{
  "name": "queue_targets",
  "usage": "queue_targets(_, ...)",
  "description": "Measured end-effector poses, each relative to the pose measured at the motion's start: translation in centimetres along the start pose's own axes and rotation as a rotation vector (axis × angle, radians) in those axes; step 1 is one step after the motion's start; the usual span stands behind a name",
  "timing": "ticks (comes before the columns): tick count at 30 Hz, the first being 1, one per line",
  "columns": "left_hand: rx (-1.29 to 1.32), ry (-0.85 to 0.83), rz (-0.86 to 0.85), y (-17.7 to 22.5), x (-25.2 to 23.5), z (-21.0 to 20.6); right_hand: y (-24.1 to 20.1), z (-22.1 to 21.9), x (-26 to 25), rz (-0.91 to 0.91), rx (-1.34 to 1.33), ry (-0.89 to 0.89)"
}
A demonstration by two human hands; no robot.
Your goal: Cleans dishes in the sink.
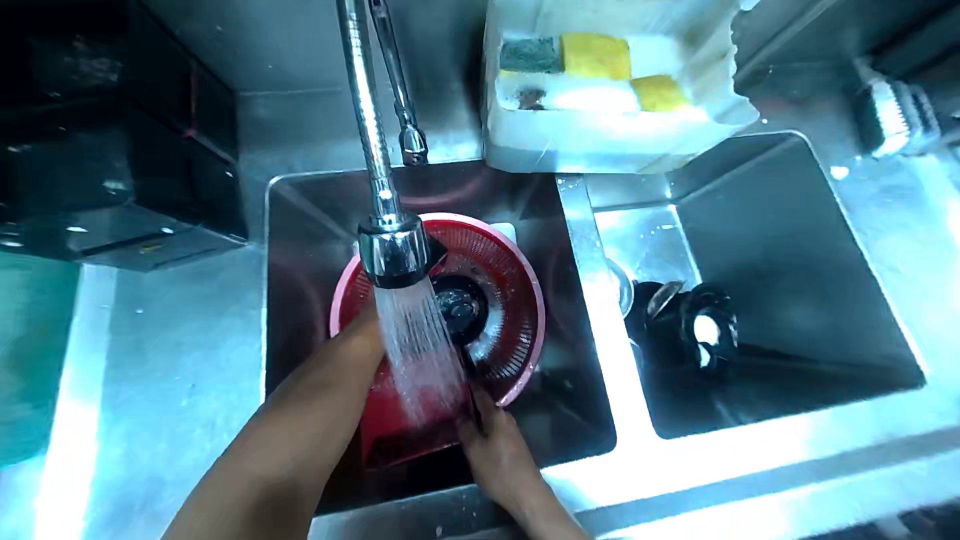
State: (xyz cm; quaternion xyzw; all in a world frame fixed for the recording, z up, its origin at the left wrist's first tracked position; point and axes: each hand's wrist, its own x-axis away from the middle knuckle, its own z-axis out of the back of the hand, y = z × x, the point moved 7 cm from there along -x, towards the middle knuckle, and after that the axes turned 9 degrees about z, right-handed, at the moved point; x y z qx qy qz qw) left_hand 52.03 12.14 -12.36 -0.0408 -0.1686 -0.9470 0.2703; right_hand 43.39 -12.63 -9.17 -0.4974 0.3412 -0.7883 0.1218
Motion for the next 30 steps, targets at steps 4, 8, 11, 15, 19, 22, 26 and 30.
queue_targets(4,0.217,0.044,0.364,-5.9,3.9,7.9,0.6,-0.2,-0.4,-0.018,-0.179,0.000)
queue_targets(8,0.736,0.163,0.628,-8.9,11.4,12.6,0.9,0.6,-0.5,0.001,-0.215,0.058)
queue_targets(11,1.051,0.145,0.748,-7.7,16.4,11.6,1.0,1.3,-0.4,-0.012,-0.247,0.124)
queue_targets(15,1.368,0.035,0.913,-3.6,20.0,8.4,0.5,1.2,-0.1,-0.053,-0.295,0.143)
queue_targets(19,1.433,0.013,0.895,-0.7,20.3,9.5,-1.3,-0.2,-0.1,0.035,-0.396,0.176)
queue_targets(22,1.444,0.040,0.851,-0.1,19.8,11.7,-3.6,-2.4,-0.4,0.163,-0.533,0.209)
queue_targets(26,1.409,0.085,0.769,0.1,19.1,15.1,-10.0,-6.1,-0.2,0.366,-0.626,0.227)
queue_targets(30,1.323,0.121,0.731,-0.6,18.7,16.4,-17.9,-7.7,2.6,0.313,-0.467,0.080)
